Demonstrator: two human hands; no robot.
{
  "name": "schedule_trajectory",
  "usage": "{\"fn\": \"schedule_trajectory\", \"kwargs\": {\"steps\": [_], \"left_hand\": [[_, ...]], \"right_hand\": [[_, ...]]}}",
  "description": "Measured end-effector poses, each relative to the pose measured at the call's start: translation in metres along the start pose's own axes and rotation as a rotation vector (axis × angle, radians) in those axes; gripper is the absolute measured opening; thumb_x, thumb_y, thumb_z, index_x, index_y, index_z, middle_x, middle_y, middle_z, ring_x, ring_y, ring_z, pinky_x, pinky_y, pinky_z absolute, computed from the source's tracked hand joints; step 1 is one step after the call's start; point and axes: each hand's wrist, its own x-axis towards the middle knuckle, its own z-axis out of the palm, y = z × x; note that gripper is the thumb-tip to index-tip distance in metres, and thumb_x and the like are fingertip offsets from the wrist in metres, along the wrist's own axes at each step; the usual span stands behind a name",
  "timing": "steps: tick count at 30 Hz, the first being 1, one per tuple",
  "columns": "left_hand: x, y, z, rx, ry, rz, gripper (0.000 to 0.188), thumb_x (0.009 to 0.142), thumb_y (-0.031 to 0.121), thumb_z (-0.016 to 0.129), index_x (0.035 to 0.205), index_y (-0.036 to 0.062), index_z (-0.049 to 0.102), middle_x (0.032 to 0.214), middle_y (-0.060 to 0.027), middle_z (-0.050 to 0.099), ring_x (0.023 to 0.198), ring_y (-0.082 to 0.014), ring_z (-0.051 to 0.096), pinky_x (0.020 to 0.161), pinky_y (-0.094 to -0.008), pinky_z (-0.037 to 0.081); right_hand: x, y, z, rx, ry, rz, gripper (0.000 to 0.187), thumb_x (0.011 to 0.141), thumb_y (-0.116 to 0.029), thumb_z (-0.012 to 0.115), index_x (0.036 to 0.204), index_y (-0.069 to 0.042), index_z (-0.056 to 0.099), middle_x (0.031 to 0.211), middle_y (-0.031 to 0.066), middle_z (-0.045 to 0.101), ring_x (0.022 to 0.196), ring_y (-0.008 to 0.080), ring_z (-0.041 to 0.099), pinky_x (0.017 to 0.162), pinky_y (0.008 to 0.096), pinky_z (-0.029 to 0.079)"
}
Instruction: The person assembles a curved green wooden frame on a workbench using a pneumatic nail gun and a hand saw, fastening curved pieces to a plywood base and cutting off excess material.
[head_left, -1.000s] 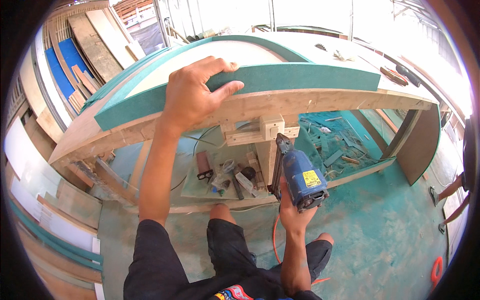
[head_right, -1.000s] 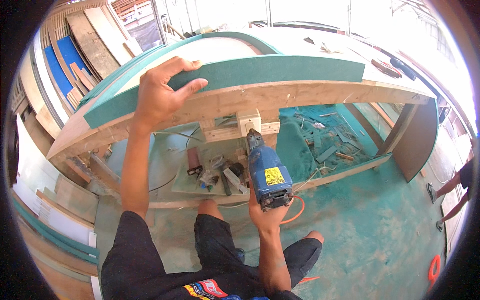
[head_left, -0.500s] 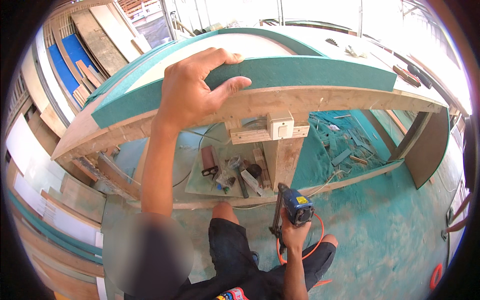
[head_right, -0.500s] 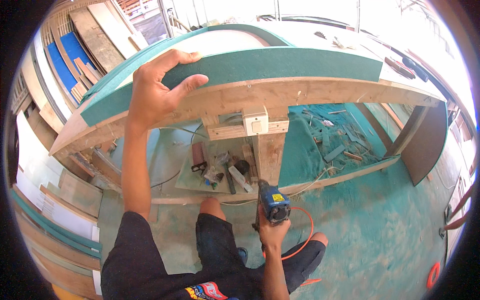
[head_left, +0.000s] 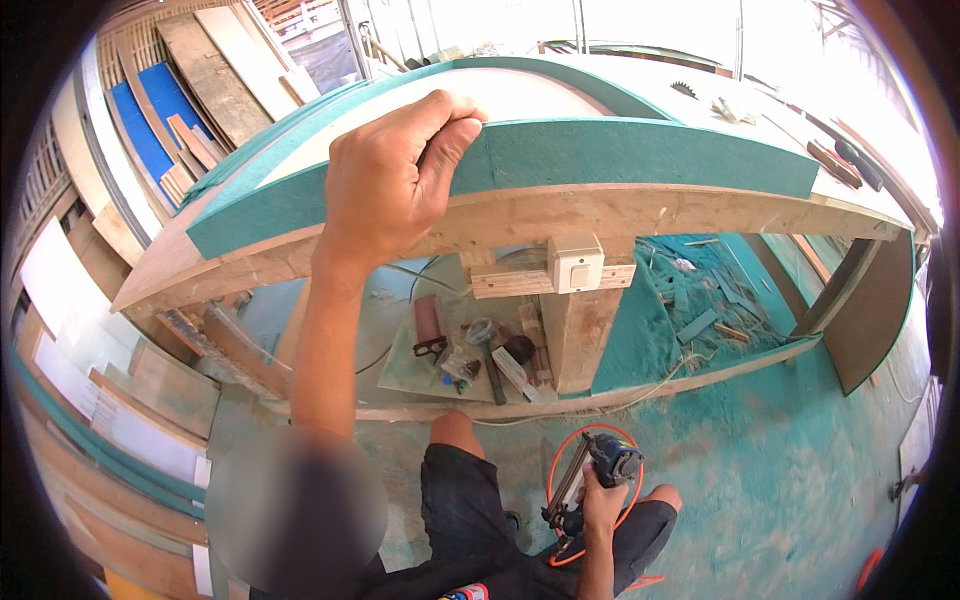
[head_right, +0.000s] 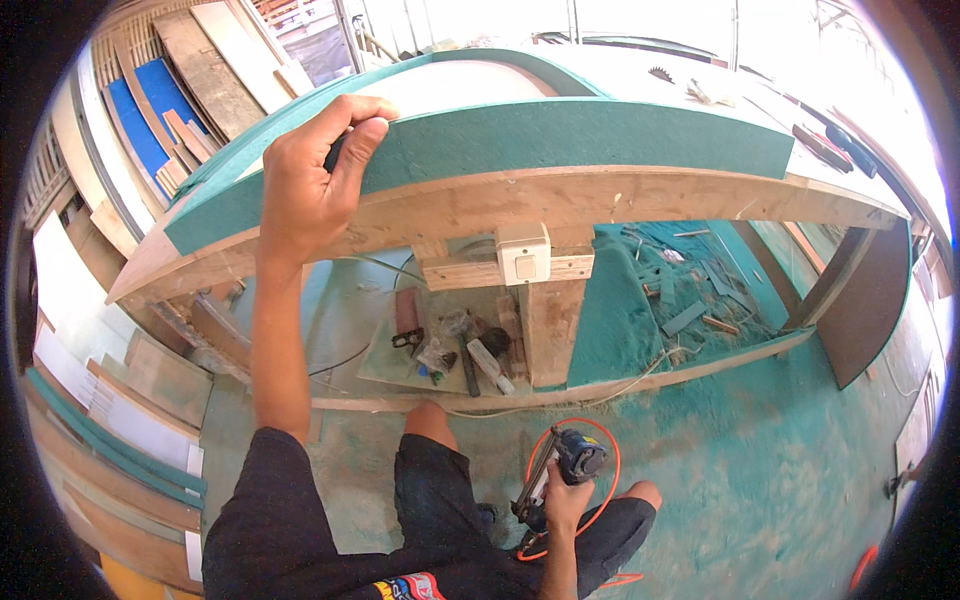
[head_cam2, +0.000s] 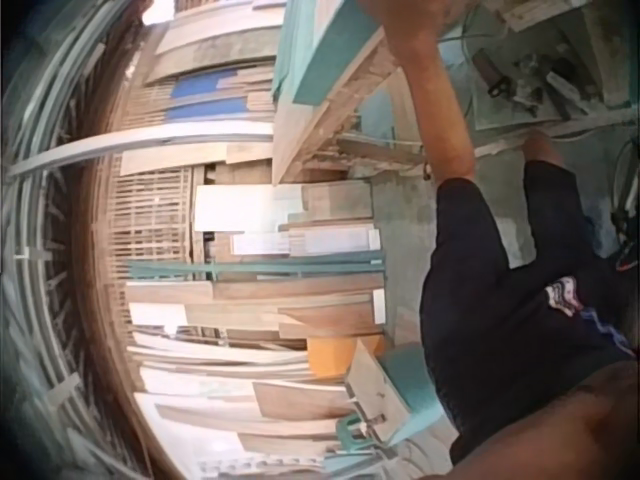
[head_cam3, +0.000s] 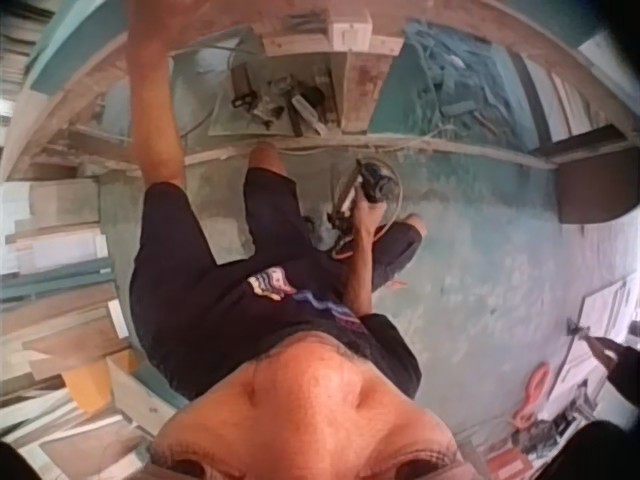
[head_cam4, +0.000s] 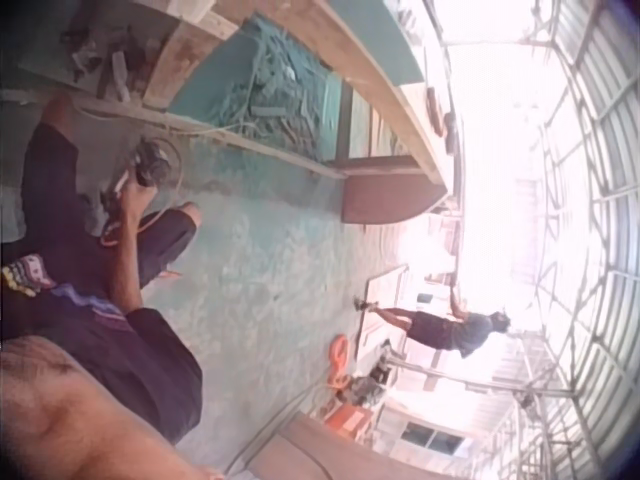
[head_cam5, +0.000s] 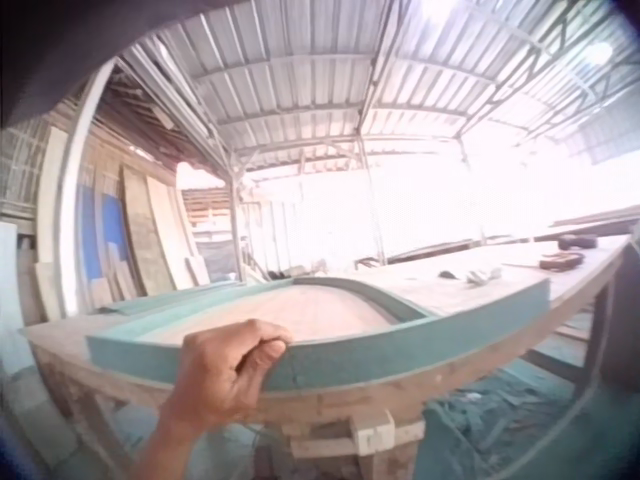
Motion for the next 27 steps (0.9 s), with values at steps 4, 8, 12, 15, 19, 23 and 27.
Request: {"fn": "schedule_trajectory", "kwargs": {"steps": [4, 8, 12, 15, 19, 23, 27], "left_hand": [[-0.001, -0.013, 0.004, -0.099, 0.098, 0.078, 0.015, 0.103, 0.021, 0.062, 0.102, 0.0095, 0.072, 0.065, -0.0047, 0.064, 0.049, -0.017, 0.053, 0.051, -0.0309, 0.041], [0.0, 0.0, 0.0, -0.111, 0.084, -0.053, 0.022, 0.101, 0.029, 0.066, 0.1, 0.0082, 0.073, 0.066, -0.0049, 0.066, 0.049, -0.0167, 0.054, 0.05, -0.0313, 0.041], [0.005, 0.003, -0.001, 0.058, -0.034, -0.034, 0.03, 0.094, 0.032, 0.076, 0.098, 0.0025, 0.075, 0.088, -0.0109, 0.077, 0.086, -0.0202, 0.075, 0.077, -0.0305, 0.054], [0.008, 0.007, -0.004, 0.061, -0.076, -0.162, 0.035, 0.09, 0.035, 0.081, 0.095, 0.0013, 0.075, 0.087, -0.0125, 0.077, 0.083, -0.0208, 0.075, 0.076, -0.0306, 0.054], [0.006, 0.004, 0.0, -0.013, -0.001, -0.143, 0.036, 0.087, 0.039, 0.08, 0.091, 0.0039, 0.075, 0.066, -0.011, 0.067, 0.06, -0.0223, 0.064, 0.06, -0.035, 0.049], [0.009, 0.005, 0.0, -0.009, -0.021, -0.169, 0.033, 0.088, 0.031, 0.082, 0.091, -0.0012, 0.073, 0.075, -0.0131, 0.073, 0.07, -0.0186, 0.07, 0.066, -0.0308, 0.052], [0.011, 0.009, -0.003, 0.009, -0.031, -0.161, 0.034, 0.087, 0.03, 0.082, 0.087, -0.0021, 0.07, 0.074, -0.0133, 0.071, 0.069, -0.0212, 0.068, 0.065, -0.0315, 0.051]], "right_hand": [[0.003, 0.005, -0.012, 0.084, -0.027, 0.083, 0.017, 0.09, -0.011, 0.077, 0.089, -0.001, 0.062, 0.064, 0.0016, 0.057, 0.046, 0.0131, 0.054, 0.042, 0.0305, 0.043], [0.004, 0.005, -0.027, 0.198, -0.022, 0.195, 0.021, 0.089, -0.017, 0.078, 0.092, -0.004, 0.061, 0.062, 0.0016, 0.052, 0.045, 0.0169, 0.053, 0.043, 0.0337, 0.044], [0.005, 0.007, -0.046, 0.225, -0.021, 0.293, 0.027, 0.092, -0.028, 0.075, 0.098, -0.004, 0.064, 0.062, 0.0011, 0.05, 0.048, 0.0175, 0.051, 0.045, 0.0343, 0.043], [0.004, 0.007, -0.053, 0.224, -0.005, 0.307, 0.029, 0.093, -0.03, 0.073, 0.099, -0.004, 0.064, 0.062, 0.0011, 0.05, 0.048, 0.0174, 0.051, 0.046, 0.0341, 0.043], [0.003, 0.004, -0.053, 0.21, 0.005, 0.338, 0.029, 0.094, -0.032, 0.072, 0.099, -0.003, 0.065, 0.062, 0.0013, 0.049, 0.048, 0.0176, 0.05, 0.046, 0.0342, 0.043], [0.004, 0.011, -0.047, 0.251, 0.026, 0.415, 0.026, 0.093, -0.025, 0.074, 0.099, -0.002, 0.063, 0.061, 0.0033, 0.05, 0.047, 0.0191, 0.052, 0.045, 0.0353, 0.044], [-0.001, 0.005, -0.032, 0.203, 0.033, 0.439, 0.027, 0.093, -0.024, 0.074, 0.1, -0.001, 0.063, 0.06, 0.0026, 0.049, 0.047, 0.0196, 0.051, 0.045, 0.0356, 0.043]]}}
